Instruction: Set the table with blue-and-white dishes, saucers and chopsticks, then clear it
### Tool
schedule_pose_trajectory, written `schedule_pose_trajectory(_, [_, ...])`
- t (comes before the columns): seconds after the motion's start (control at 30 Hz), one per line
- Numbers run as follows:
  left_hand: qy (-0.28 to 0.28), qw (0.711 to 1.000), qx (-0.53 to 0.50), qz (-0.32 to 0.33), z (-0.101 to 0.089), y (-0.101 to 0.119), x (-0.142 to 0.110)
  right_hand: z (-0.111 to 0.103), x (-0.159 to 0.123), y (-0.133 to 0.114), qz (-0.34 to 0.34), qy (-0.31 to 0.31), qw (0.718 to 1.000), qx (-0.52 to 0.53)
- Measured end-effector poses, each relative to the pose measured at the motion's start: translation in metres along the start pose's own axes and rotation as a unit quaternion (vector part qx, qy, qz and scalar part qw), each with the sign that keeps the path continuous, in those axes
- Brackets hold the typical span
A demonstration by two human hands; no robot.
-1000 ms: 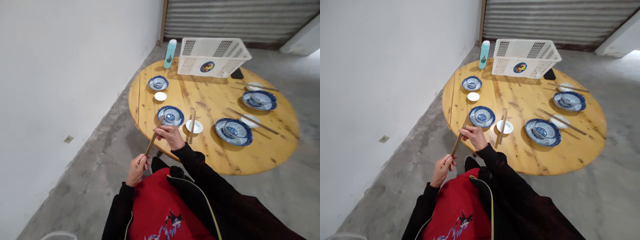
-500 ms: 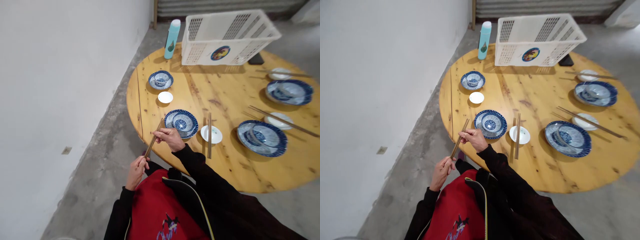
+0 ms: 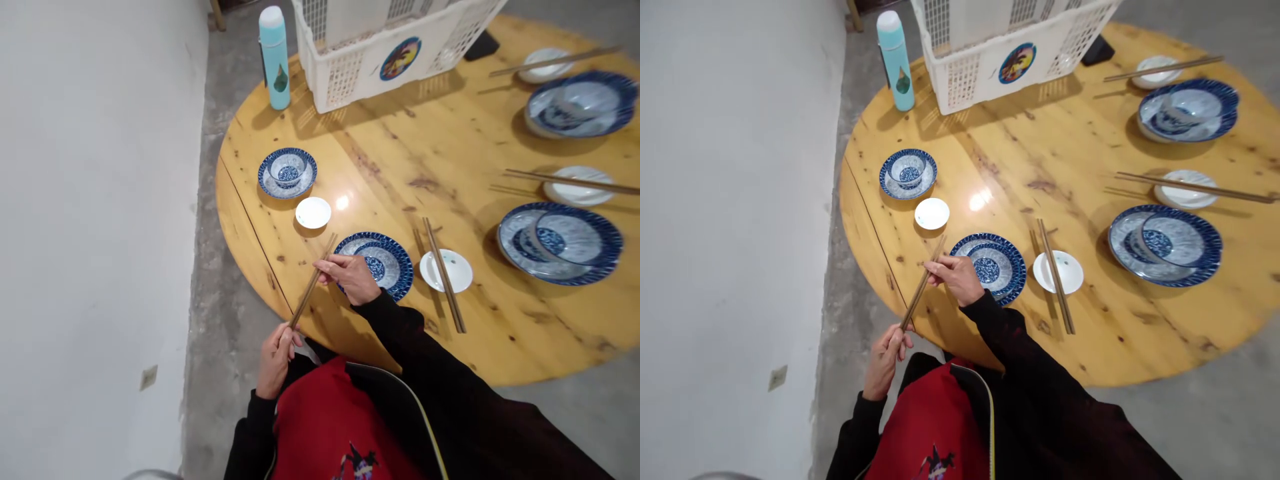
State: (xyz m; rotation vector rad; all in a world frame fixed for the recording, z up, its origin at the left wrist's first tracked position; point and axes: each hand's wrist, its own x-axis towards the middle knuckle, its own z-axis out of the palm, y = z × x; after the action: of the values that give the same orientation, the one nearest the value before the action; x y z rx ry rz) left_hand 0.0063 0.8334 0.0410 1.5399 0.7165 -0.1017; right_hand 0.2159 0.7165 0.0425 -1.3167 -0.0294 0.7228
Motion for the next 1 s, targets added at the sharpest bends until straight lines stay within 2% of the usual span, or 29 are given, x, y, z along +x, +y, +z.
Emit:
schedule_pose_trajectory(0.23, [-0.054, 0.998, 0.028, 0.033, -0.006, 0.027, 0.038, -0.015, 0.016, -0.017, -0.009, 0.072, 0.997, 0.033])
schedule_pose_trajectory(0.4, [-0.096, 0.993, 0.040, 0.052, -0.014, 0.046, 0.077, -0.029, 0.036, -0.030, -0.015, 0.109, 0.992, 0.056])
schedule_pose_trajectory(0.53, [-0.121, 0.988, 0.054, 0.077, -0.025, 0.065, 0.121, -0.032, 0.065, -0.044, -0.030, 0.157, 0.985, 0.066])
schedule_pose_trajectory(0.7, [-0.142, 0.983, 0.071, 0.097, -0.036, 0.086, 0.181, -0.030, 0.113, -0.053, -0.014, 0.219, 0.973, 0.070])
schedule_pose_trajectory(0.87, [-0.153, 0.978, 0.099, 0.098, -0.042, 0.092, 0.231, -0.032, 0.153, -0.049, 0.014, 0.257, 0.964, 0.066])
schedule_pose_trajectory(1.0, [-0.159, 0.975, 0.127, 0.090, -0.044, 0.090, 0.255, -0.037, 0.173, -0.042, 0.032, 0.273, 0.960, 0.048])
